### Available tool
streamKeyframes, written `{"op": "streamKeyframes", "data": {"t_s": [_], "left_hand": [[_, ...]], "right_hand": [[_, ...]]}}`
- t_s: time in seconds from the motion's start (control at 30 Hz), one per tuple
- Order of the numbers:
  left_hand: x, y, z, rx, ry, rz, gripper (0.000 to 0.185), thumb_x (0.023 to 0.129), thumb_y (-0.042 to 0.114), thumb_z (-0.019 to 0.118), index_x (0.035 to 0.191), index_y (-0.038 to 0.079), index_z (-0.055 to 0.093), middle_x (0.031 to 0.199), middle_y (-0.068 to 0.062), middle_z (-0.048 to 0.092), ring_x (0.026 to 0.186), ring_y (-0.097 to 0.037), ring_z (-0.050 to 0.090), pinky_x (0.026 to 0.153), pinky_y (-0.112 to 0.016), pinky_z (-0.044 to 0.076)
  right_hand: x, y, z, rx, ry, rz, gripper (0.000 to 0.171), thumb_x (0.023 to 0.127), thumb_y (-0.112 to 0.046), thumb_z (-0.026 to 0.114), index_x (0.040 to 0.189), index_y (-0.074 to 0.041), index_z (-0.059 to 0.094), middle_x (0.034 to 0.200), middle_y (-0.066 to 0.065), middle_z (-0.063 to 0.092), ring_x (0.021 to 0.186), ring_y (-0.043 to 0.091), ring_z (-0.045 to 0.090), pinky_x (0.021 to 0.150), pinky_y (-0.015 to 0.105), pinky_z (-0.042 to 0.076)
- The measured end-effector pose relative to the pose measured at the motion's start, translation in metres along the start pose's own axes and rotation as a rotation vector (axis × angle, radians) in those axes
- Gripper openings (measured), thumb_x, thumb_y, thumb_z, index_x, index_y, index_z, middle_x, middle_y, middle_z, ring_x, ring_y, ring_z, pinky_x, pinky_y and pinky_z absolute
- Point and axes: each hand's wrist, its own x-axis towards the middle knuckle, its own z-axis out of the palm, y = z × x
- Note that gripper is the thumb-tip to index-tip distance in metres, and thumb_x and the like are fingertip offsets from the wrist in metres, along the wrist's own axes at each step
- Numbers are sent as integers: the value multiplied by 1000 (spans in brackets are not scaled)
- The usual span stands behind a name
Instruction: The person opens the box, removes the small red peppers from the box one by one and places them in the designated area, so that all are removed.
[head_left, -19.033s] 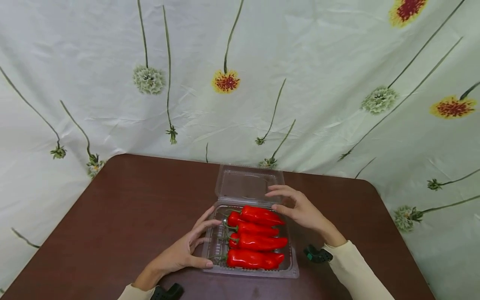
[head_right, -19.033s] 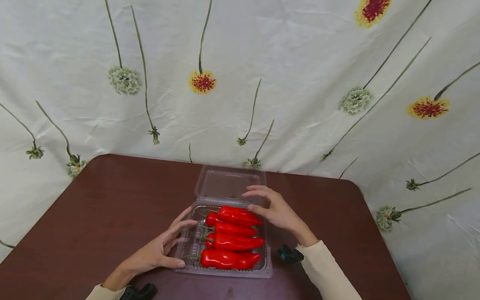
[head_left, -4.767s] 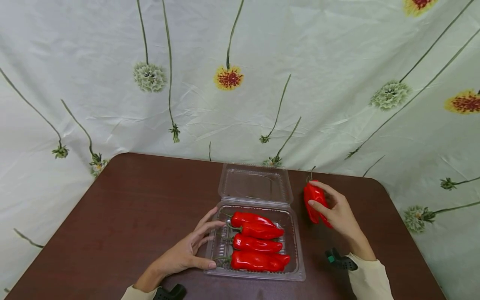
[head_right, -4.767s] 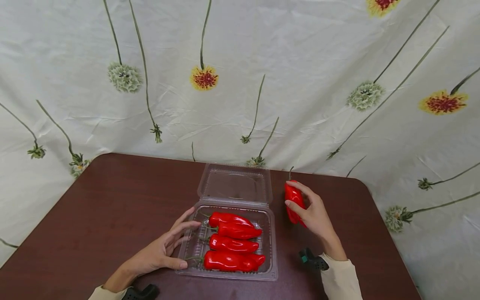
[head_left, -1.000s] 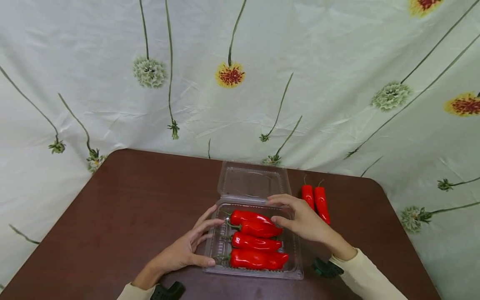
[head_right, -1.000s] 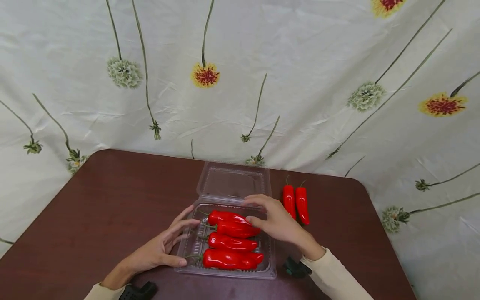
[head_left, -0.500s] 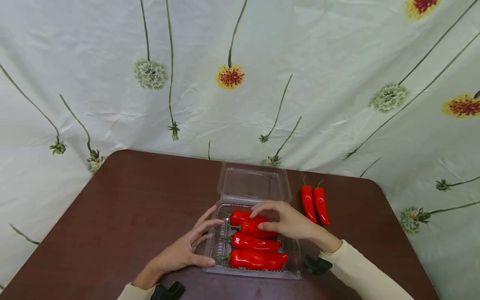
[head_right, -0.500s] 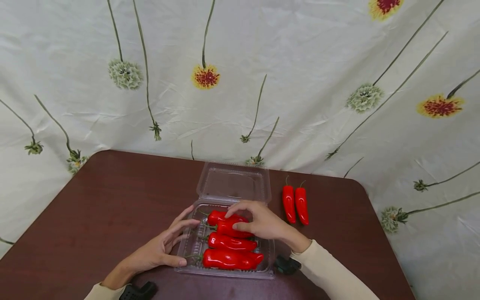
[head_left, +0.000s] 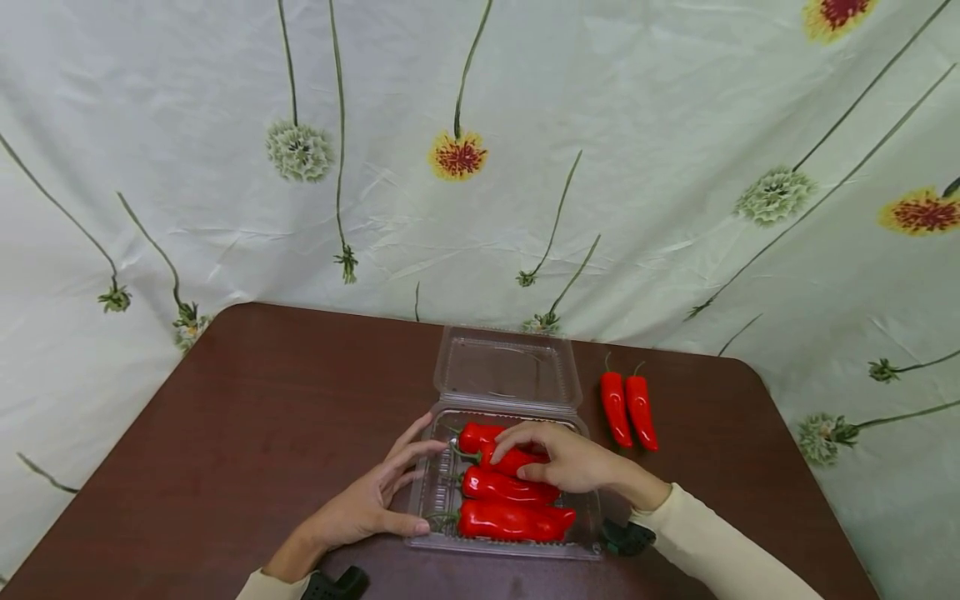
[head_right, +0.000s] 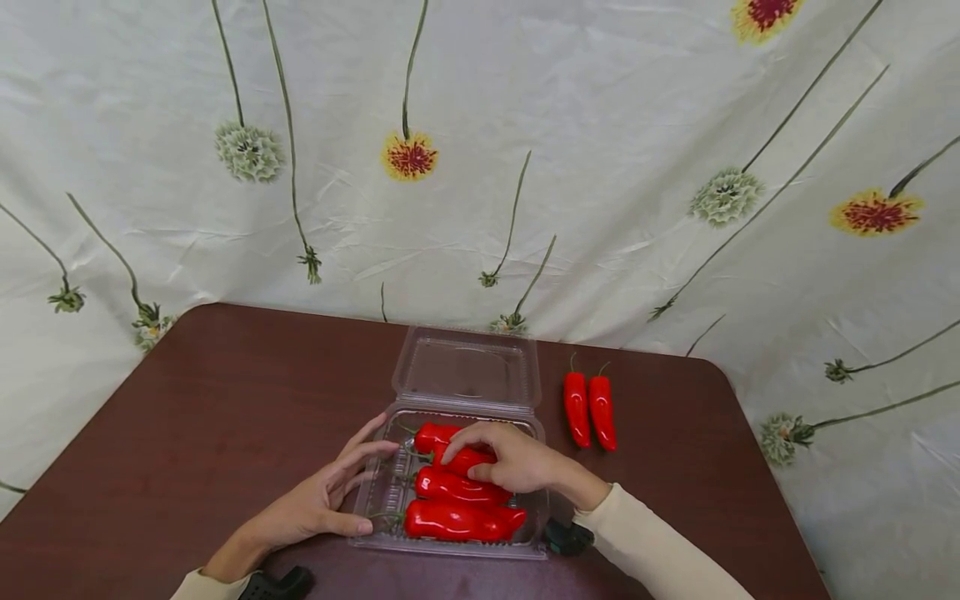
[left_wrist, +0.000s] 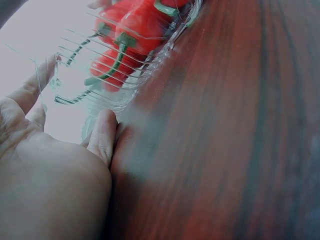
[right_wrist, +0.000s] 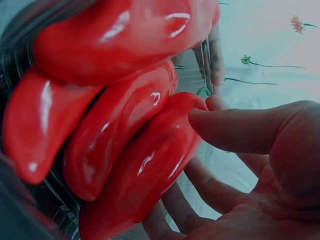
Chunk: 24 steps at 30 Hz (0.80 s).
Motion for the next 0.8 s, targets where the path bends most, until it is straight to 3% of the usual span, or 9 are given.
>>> {"op": "streamKeyframes", "data": {"t_s": [0.2,0.33,0.4,0.53,0.6,0.8], "left_hand": [[1,-2,-1,3,-7,31,81,87,-2,73,155,9,31,169,2,-11,151,-6,15,110,-18,33],[1,0,0,0,-3,13,81,88,-2,72,156,11,31,169,4,-12,151,-5,15,111,-20,32],[0,0,0,7,3,-3,81,88,-1,72,156,12,30,169,6,-12,150,-3,14,113,-25,31],[1,0,0,32,0,-3,81,89,0,72,157,10,29,169,4,-12,149,0,16,115,-48,29],[1,0,0,39,-2,0,81,89,0,72,157,10,29,169,3,-12,149,0,16,114,-51,29],[0,1,1,13,2,-19,82,89,0,72,157,12,29,168,6,-12,150,-1,15,113,-26,31]], "right_hand": [[1,2,3,-39,6,-41,31,94,1,64,118,-17,70,134,2,61,129,23,53,108,41,43],[3,3,5,-64,14,-75,33,92,5,63,117,-16,70,131,1,62,126,20,54,107,41,44],[4,3,6,-96,17,-93,35,91,6,63,117,-17,70,130,0,62,125,19,54,107,41,43],[5,4,9,-175,17,-123,40,89,9,62,117,-19,68,131,-1,60,126,19,53,108,43,43],[5,4,10,-204,17,-128,40,89,9,62,116,-20,67,130,-2,60,125,18,52,107,43,43],[4,2,12,-244,34,-126,38,88,8,63,114,-20,63,126,-5,59,121,17,52,106,45,42]]}}
